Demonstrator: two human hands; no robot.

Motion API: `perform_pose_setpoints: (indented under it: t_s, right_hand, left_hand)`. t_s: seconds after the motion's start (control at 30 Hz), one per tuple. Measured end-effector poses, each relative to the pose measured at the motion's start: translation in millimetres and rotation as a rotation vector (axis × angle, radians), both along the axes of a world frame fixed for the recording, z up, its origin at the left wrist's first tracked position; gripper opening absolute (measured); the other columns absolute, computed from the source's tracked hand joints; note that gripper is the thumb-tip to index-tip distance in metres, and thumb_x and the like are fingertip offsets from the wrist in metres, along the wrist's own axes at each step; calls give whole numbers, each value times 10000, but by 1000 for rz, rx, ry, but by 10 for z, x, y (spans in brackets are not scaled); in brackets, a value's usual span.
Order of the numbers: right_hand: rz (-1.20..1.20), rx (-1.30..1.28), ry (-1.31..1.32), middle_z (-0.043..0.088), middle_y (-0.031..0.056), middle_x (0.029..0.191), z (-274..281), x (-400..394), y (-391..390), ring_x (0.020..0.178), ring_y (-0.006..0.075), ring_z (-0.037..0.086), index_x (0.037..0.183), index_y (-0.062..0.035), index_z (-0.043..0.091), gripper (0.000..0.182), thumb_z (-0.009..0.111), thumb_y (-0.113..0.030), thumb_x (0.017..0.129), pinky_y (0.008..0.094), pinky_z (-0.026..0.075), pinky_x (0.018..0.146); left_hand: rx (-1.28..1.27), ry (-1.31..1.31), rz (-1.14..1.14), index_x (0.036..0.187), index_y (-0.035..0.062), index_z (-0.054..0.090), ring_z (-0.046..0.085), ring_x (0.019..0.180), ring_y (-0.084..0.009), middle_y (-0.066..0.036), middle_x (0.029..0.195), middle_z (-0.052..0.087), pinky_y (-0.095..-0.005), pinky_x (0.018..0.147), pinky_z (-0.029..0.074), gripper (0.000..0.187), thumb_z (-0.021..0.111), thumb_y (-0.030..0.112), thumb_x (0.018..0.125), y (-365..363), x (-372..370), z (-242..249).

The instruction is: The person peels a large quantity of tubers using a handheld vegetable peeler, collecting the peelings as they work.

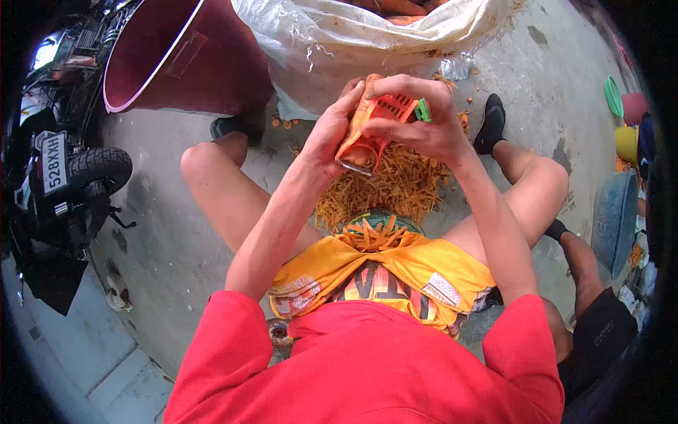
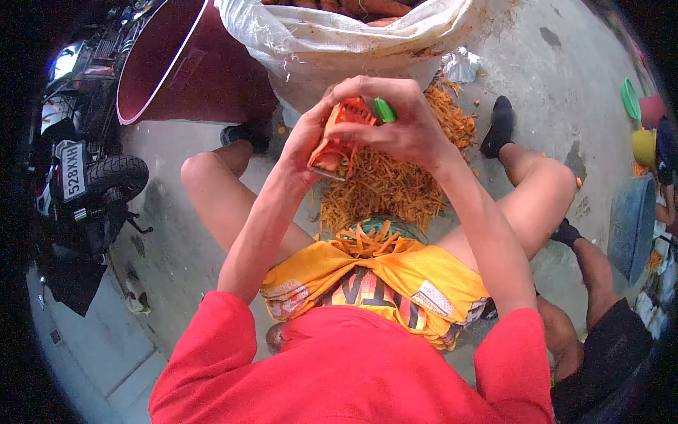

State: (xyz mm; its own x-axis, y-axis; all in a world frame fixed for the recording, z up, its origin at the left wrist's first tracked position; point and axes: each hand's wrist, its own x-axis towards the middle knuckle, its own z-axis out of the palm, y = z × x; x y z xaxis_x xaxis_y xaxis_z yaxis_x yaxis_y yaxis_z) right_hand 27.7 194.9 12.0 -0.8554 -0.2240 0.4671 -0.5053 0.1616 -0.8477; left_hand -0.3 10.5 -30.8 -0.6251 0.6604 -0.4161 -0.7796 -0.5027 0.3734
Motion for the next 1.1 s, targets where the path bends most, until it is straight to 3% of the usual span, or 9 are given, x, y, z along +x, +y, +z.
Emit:
perform_pose_setpoints:
  t_s: [0.23, 0.37, 0.5, 0.57, 0.67, 0.73, 0.9, 1.0, 1.1]
  right_hand:
    - [-2, -56, -121, 710, 3, 932, -47, -120, 64, 893, 57, 615, 1052, -31, 708, 270, 857, -134, 853, 259, 540, 802]
    - [69, -34, -60, 673, -3, 1045, -61, -134, 22, 928, 58, 615, 1106, -59, 665, 359, 881, -139, 830, 240, 532, 789]
    - [-50, -92, -130, 714, 8, 935, -4, -148, 33, 874, 67, 640, 1055, -55, 696, 266, 854, -122, 852, 245, 545, 798]
    - [-125, 9, 125, 722, 3, 918, -124, -285, 116, 863, 70, 654, 1054, -57, 697, 246, 843, -119, 865, 253, 560, 781]
    - [-306, -50, 14, 727, 15, 929, -149, -417, 412, 838, 86, 675, 1062, -49, 703, 255, 845, -131, 866, 264, 567, 745]
    - [-388, -85, 40, 724, 43, 926, -141, -452, 381, 839, 105, 683, 1070, -28, 710, 259, 840, -122, 867, 269, 571, 759]
    - [-44, 78, 231, 728, 30, 916, -64, -216, 98, 818, 109, 681, 1069, -24, 699, 216, 800, -128, 910, 233, 548, 726]
    - [-536, 126, 68, 738, 15, 934, -141, -430, 463, 845, 114, 713, 1073, -19, 690, 215, 788, -138, 923, 246, 571, 733]
    - [-393, -178, 45, 789, 39, 898, -127, -368, 375, 838, 109, 738, 1053, -72, 720, 159, 784, -143, 926, 279, 589, 720]
  left_hand:
    - [-15, 69, 34, 1359, 19, 545, 739, 978, -229, -145, 1189, 687, -372, 817, 658, 445, 478, 376, 1102, 90, -183, 5]
    - [52, 92, 23, 1348, 12, 548, 732, 1001, -252, -161, 1187, 691, -401, 847, 649, 469, 457, 404, 1105, 66, -283, -148]
    - [-5, 102, 48, 1342, 28, 562, 736, 957, -236, -146, 1183, 694, -368, 804, 651, 456, 476, 403, 1099, 66, -191, -9]
    - [-92, 98, 50, 1323, 32, 577, 737, 935, -219, -131, 1165, 695, -374, 779, 657, 430, 489, 386, 1096, 60, -159, 66]
    - [238, 35, -142, 1368, 100, 521, 734, 924, -191, -109, 1136, 689, -357, 719, 659, 372, 487, 356, 1100, -63, -183, -240]
    - [171, 53, -121, 1349, 93, 532, 728, 906, -183, -105, 1096, 687, -350, 705, 655, 367, 501, 356, 1095, -32, -168, -69]
    - [-4, -108, 44, 1274, 45, 611, 738, 855, -201, -130, 1053, 721, -395, 714, 657, 371, 556, 350, 1070, 60, -138, 165]
    - [260, -3, -140, 1238, 56, 611, 731, 840, -183, -119, 1008, 703, -375, 717, 642, 342, 565, 351, 1070, -102, -178, -110]
    - [55, 86, -121, 1312, 126, 534, 692, 879, -161, -44, 1041, 653, -337, 711, 634, 299, 497, 335, 1102, -105, -123, -88]
